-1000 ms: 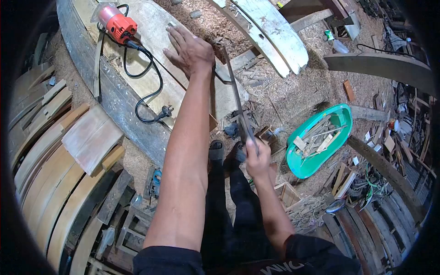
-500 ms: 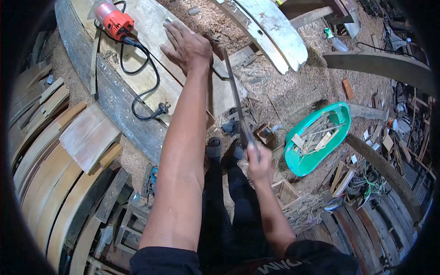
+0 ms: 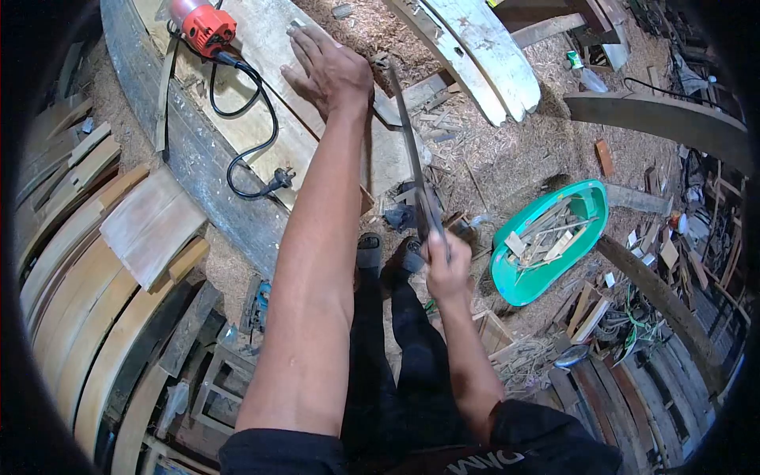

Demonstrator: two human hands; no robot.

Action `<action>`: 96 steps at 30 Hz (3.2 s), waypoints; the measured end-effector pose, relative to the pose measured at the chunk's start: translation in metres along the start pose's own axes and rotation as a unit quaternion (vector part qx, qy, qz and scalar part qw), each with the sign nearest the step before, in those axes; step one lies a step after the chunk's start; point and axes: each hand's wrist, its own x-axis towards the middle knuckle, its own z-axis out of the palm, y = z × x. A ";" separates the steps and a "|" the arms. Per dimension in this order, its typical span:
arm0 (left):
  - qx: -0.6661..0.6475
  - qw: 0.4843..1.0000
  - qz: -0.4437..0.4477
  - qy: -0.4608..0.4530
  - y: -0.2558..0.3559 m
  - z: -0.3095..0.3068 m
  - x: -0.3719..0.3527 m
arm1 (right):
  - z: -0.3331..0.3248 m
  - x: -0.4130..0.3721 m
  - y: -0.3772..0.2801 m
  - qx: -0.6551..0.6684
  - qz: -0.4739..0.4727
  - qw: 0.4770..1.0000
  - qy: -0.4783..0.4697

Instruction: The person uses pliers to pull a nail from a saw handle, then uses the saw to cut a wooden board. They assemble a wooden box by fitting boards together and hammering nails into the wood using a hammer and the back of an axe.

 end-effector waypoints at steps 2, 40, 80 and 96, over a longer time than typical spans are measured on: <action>0.012 1.000 0.004 0.003 0.000 -0.001 0.000 | -0.007 -0.019 0.011 0.006 0.000 1.000 0.001; 0.009 1.000 -0.016 -0.018 0.002 0.001 0.006 | 0.002 0.058 -0.014 0.132 -0.044 0.990 -0.023; 0.032 0.999 -0.016 -0.019 0.002 -0.002 0.005 | -0.008 0.036 -0.026 0.060 0.033 0.997 -0.031; 0.024 0.999 -0.018 -0.025 0.005 -0.004 0.010 | -0.023 -0.009 -0.012 0.135 0.059 0.989 -0.030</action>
